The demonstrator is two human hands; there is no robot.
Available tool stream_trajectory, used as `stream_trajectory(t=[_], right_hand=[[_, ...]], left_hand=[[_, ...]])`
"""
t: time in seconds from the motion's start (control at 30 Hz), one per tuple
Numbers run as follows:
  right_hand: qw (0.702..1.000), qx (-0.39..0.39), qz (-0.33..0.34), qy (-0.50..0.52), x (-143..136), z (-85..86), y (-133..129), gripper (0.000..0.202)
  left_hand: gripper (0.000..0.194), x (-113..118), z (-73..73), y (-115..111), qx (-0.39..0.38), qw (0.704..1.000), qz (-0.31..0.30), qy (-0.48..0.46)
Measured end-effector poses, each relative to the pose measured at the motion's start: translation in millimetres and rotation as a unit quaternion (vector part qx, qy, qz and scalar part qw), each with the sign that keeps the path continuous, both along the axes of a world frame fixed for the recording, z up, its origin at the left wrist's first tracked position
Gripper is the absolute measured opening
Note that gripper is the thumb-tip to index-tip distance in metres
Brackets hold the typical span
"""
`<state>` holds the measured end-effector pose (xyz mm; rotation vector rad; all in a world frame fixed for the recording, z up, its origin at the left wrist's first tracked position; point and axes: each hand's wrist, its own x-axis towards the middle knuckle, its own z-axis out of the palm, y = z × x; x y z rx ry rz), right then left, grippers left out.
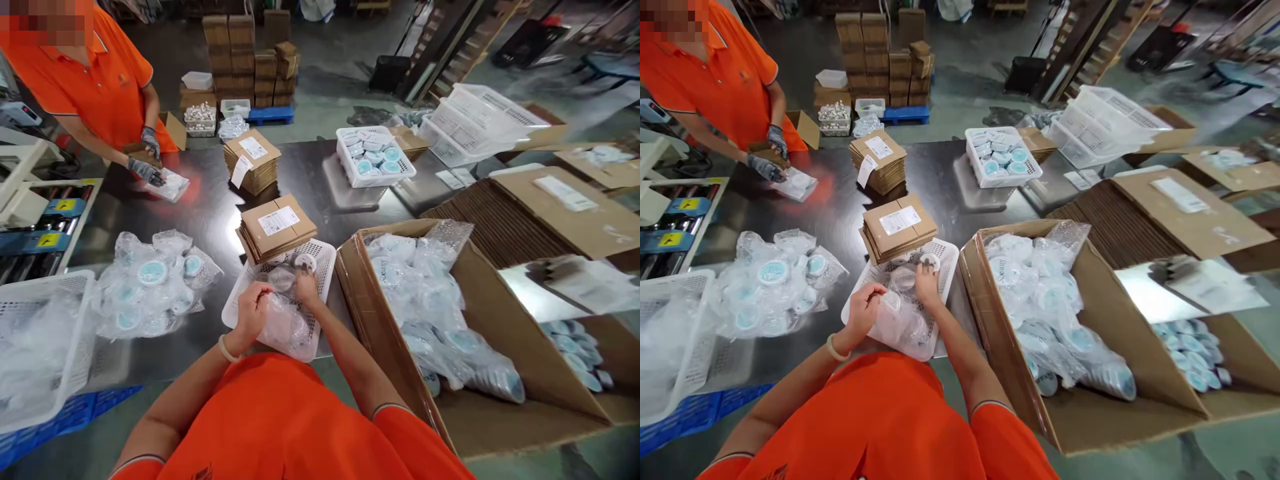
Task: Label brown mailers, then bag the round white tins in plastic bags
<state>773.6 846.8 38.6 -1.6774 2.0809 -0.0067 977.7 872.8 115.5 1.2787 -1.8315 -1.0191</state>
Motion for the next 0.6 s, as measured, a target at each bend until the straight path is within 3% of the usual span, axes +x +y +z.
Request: stream_trajectory(t=[0.07, 0.17, 0.27, 0.33, 0.4, 0.5, 0.6], right_hand=[[1.0, 0.018, -0.001, -0.003, -1.8, -2.8, 5.8, 0.035], [1.0, -0.002, -0.02, 0.009, -12.7, 4.3, 27.5, 0.033], [1.0, -0.017, 0.007, -0.01, -19.0, 9.3, 55.2, 0.031], [0.996, 0.017, 0.061, -0.056, -17.1, 6.5, 69.9, 0.026], [0.99, 0.064, 0.092, -0.082, -13.5, 1.2, 75.3, 0.02], [0.992, 0.086, 0.072, -0.055, -11.8, -3.8, 57.7, 0.017], [0.997, 0.043, 0.065, -0.027, -5.0, -3.4, 15.2, 0.03]], left_hand=[[0.026, -4.2, -1.6, 4.9, -0.019, 0.999, 0.007, 0.037], [0.023, -14.9, -18.1, 16.7, -0.017, 0.995, -0.063, 0.08], [0.039, -30.6, -52.8, 24.7, 0.039, 0.989, -0.121, 0.079], [0.059, -40.2, -79.6, 24.3, 0.081, 0.988, -0.13, 0.037], [0.067, -46.9, -102.4, 20.7, 0.102, 0.977, -0.186, -0.015], [0.051, -52.4, -121.2, 16.5, 0.105, 0.952, -0.283, -0.048], [0.03, -54.2, -120.0, 20.1, 0.089, 0.945, -0.309, -0.059]])
